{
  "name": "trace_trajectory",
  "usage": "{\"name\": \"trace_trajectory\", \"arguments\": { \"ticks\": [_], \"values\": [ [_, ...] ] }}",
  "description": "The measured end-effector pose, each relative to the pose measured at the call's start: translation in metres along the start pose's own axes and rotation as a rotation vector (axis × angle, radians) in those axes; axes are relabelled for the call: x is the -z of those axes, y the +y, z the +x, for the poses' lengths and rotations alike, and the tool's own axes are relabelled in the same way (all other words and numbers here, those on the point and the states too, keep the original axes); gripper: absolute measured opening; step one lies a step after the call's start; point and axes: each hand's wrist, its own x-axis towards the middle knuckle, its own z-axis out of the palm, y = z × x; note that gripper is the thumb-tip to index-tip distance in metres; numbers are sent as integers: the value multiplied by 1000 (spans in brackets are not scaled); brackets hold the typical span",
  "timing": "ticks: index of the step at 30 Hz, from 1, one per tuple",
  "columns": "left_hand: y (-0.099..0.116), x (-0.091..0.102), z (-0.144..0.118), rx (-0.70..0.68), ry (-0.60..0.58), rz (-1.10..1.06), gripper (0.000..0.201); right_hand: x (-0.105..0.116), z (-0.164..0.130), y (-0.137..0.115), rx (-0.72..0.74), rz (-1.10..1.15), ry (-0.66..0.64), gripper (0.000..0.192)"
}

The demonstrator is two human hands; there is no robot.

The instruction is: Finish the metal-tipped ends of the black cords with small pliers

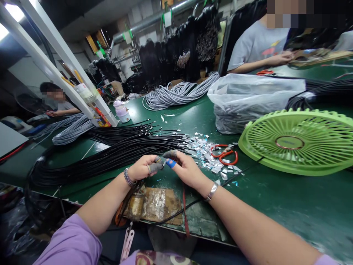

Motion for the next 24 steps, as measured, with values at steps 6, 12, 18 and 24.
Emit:
{"name": "trace_trajectory", "arguments": {
  "ticks": [6,12,18,24],
  "values": [
    [2,-1,0,88,-7,-5,44,-1,0,3,-61,-91,-24,24],
    [2,0,-1,126,19,11,47,-5,0,2,-160,-4,-3,32],
    [-3,1,1,143,-36,-40,47,-7,-1,0,-111,-8,12,32],
    [-4,-3,-2,-180,232,453,22,-8,0,5,-171,-29,69,32]
  ]
}}
